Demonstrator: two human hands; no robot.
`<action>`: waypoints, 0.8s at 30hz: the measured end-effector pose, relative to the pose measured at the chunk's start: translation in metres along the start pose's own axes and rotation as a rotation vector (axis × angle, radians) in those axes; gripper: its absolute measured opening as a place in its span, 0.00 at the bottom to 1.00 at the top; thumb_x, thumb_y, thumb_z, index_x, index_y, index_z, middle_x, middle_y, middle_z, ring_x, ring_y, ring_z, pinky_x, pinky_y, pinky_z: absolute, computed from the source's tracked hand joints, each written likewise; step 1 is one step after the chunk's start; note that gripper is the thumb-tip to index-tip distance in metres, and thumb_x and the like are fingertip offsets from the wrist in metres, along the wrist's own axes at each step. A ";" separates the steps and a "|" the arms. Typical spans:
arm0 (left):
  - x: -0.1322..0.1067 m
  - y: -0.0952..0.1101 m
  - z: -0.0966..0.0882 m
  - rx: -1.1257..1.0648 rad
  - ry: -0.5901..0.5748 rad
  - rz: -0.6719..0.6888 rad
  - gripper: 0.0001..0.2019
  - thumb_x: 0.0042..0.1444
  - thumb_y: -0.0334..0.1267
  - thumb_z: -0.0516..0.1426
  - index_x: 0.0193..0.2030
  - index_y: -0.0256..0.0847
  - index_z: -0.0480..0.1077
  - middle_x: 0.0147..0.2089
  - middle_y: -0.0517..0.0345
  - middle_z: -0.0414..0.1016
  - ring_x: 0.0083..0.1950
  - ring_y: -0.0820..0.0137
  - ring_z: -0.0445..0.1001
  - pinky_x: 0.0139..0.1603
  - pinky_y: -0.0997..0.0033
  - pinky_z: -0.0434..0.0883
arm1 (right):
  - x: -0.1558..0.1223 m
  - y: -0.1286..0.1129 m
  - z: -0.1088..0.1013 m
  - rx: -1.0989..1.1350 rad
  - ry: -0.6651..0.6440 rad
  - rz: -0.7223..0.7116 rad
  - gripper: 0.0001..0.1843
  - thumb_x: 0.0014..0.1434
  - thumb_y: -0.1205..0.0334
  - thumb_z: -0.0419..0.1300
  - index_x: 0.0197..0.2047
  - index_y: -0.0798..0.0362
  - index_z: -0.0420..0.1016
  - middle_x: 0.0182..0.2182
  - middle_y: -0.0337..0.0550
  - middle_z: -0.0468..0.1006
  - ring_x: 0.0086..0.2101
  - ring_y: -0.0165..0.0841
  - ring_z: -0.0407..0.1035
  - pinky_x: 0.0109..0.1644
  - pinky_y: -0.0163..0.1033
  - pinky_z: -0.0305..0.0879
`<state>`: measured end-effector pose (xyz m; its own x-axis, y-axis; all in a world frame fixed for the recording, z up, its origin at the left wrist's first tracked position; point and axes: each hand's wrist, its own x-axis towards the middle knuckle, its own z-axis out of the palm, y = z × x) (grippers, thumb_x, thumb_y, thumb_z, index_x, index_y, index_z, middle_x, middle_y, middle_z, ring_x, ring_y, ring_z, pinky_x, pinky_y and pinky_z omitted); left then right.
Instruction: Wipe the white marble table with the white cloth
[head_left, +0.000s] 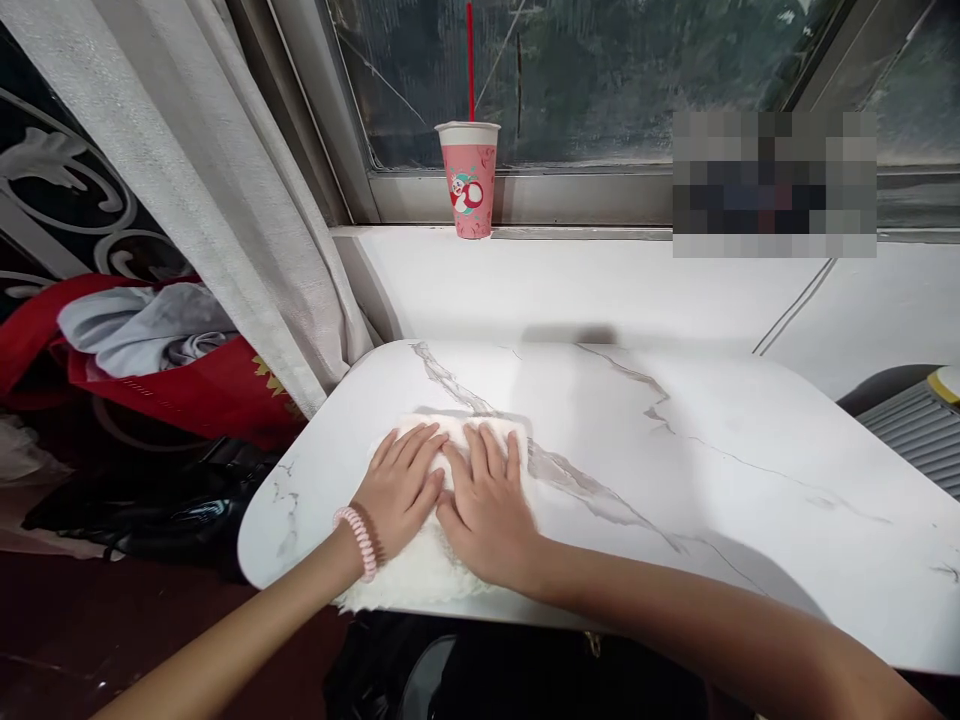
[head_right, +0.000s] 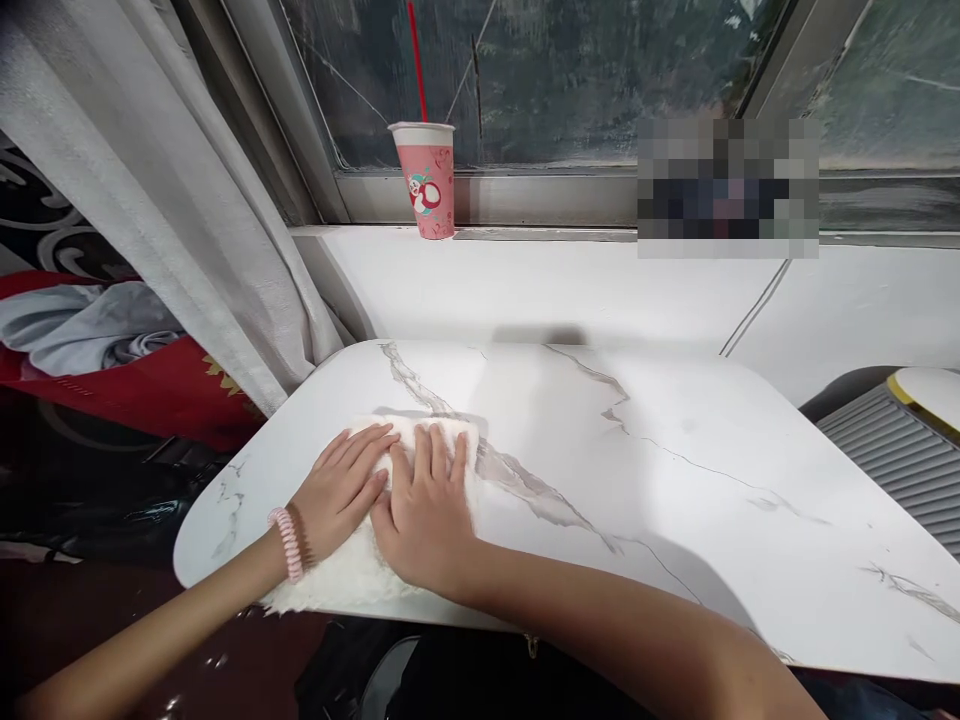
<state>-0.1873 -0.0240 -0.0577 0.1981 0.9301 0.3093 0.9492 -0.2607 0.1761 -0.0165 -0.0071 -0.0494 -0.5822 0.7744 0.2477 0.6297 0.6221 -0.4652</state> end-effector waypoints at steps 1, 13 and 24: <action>-0.001 -0.002 -0.001 -0.009 -0.008 0.002 0.23 0.66 0.44 0.39 0.64 0.46 0.62 0.65 0.52 0.67 0.67 0.61 0.61 0.70 0.48 0.53 | 0.000 -0.001 0.000 0.011 -0.010 -0.005 0.29 0.67 0.56 0.46 0.69 0.55 0.56 0.70 0.55 0.49 0.70 0.48 0.35 0.70 0.66 0.30; 0.071 -0.068 0.000 -0.100 -0.047 0.054 0.21 0.62 0.44 0.43 0.56 0.43 0.67 0.60 0.51 0.71 0.62 0.59 0.67 0.68 0.51 0.56 | 0.073 0.001 0.015 0.001 -0.055 0.086 0.31 0.65 0.56 0.48 0.68 0.58 0.56 0.70 0.60 0.49 0.69 0.52 0.38 0.68 0.67 0.32; 0.175 -0.091 0.030 -0.111 -0.036 0.006 0.19 0.59 0.42 0.46 0.53 0.42 0.69 0.57 0.52 0.73 0.60 0.59 0.68 0.65 0.54 0.59 | 0.154 0.062 0.018 -0.139 0.134 0.129 0.24 0.67 0.58 0.45 0.63 0.54 0.63 0.66 0.52 0.60 0.65 0.46 0.49 0.68 0.62 0.37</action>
<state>-0.2320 0.1703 -0.0481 0.2141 0.9366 0.2772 0.9155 -0.2914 0.2772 -0.0762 0.1486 -0.0552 -0.4248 0.8510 0.3088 0.7645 0.5199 -0.3812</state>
